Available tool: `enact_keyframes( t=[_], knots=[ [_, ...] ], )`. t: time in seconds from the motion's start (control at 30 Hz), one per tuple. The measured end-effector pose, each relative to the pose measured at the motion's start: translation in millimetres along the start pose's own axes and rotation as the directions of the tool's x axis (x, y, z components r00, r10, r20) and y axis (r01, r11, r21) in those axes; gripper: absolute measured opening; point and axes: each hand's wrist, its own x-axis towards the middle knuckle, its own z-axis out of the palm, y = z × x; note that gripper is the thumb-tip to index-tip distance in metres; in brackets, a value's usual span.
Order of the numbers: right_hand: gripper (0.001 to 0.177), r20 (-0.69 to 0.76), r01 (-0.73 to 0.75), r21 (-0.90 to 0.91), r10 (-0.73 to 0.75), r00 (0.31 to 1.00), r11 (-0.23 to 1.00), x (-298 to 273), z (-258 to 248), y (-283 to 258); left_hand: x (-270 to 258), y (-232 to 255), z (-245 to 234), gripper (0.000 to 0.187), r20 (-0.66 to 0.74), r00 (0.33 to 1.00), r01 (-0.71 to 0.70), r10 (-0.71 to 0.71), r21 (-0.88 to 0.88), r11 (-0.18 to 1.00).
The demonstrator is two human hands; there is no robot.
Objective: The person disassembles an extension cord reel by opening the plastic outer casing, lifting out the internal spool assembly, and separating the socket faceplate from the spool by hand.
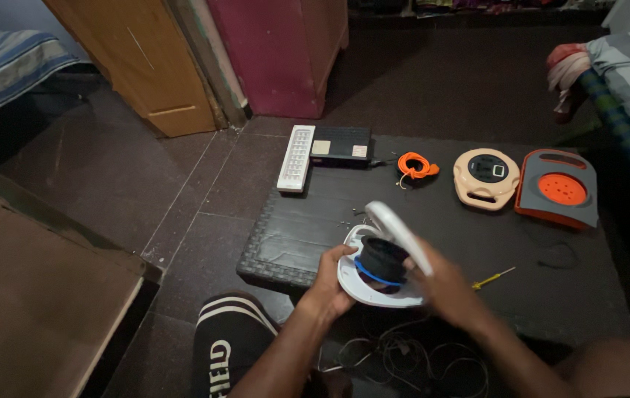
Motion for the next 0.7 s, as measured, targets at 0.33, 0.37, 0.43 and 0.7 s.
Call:
enact_keyframes(
  t=[0.33,0.37,0.43,0.7],
  knots=[
    [0.044,-0.137,-0.115,0.637,0.259,0.956,0.762,20,-12,35,-5,12,8,0.056,0.019,1.000,-0.004,0.004,-0.017,1.000],
    [0.041,-0.154,-0.124,0.600,0.266,0.952,0.790,21,-11,36,-5,12,8,0.054,0.016,1.000,0.003,-0.003,-0.018,1.000],
    [0.039,-0.169,-0.136,0.563,0.274,0.947,0.816,21,-9,39,-5,11,8,0.053,-0.012,1.000,0.005,-0.006,-0.022,1.000],
    [0.042,-0.163,-0.128,0.783,0.399,0.902,0.609,24,-14,47,-7,13,9,0.048,-0.025,0.999,0.036,-0.036,0.018,0.999]
  ],
)
